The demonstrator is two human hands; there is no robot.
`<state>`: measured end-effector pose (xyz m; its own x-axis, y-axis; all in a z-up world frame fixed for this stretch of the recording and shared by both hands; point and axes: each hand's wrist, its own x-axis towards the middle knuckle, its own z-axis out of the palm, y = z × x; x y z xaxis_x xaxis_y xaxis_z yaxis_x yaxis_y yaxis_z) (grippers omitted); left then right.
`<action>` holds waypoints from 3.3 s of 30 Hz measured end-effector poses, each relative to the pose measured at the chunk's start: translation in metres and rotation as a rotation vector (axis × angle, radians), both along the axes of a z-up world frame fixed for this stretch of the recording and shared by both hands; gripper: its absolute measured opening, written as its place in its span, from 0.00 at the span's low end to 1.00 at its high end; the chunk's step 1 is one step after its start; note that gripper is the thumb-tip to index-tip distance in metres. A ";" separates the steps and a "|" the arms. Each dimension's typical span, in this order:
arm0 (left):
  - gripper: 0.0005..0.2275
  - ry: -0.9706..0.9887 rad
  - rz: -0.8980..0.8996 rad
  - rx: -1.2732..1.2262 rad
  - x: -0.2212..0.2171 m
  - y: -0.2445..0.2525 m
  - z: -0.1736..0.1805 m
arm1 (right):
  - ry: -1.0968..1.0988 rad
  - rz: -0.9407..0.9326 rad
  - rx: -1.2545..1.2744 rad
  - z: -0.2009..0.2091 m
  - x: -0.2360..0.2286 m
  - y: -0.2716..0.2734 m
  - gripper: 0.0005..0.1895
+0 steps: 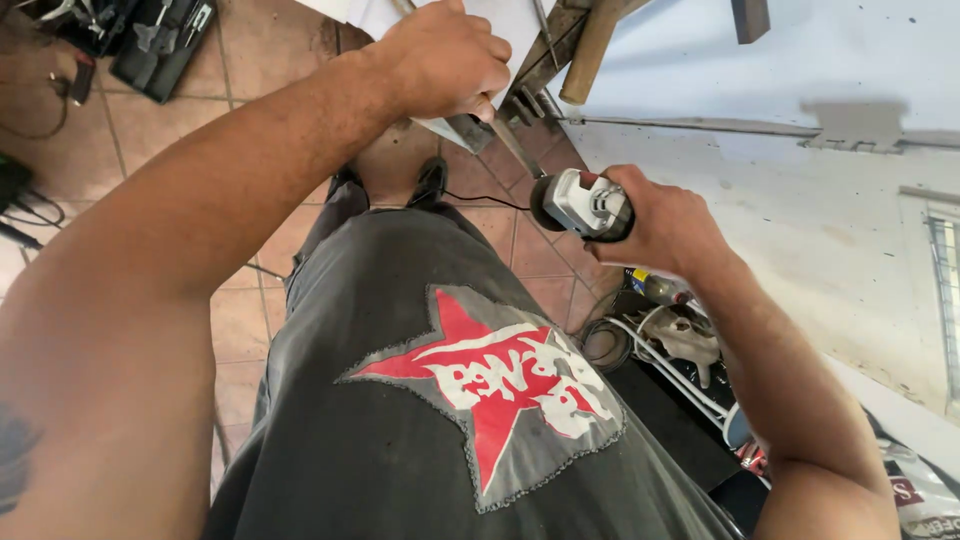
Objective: Measuring, cutting with an angle grinder, and welding metal bars to construct a frame.
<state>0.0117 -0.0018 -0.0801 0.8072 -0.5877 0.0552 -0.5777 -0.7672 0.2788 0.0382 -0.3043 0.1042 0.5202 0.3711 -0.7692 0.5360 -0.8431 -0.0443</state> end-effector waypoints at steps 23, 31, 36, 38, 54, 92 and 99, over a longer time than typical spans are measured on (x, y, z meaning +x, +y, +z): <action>0.14 0.038 0.032 -0.023 -0.001 0.003 0.004 | 0.066 0.055 -0.070 0.006 0.012 0.022 0.44; 0.12 0.081 0.027 0.017 -0.002 0.002 0.014 | 0.060 0.103 -0.146 0.004 0.023 0.007 0.43; 0.13 0.046 0.017 -0.019 -0.007 0.003 0.014 | 0.031 0.076 -0.097 0.002 0.018 0.003 0.43; 0.11 0.091 0.023 0.006 -0.008 0.003 0.029 | 0.022 0.152 -0.050 -0.006 0.020 -0.003 0.43; 0.12 0.035 0.032 -0.013 -0.009 0.004 0.012 | 0.065 0.164 -0.088 -0.002 0.023 0.020 0.44; 0.17 -0.106 -0.004 0.087 -0.040 0.031 0.013 | 0.073 -1.003 0.794 -0.139 -0.124 -0.138 0.43; 0.18 0.022 0.113 0.229 -0.046 -0.007 0.063 | 0.190 -1.122 0.903 -0.120 -0.121 -0.135 0.54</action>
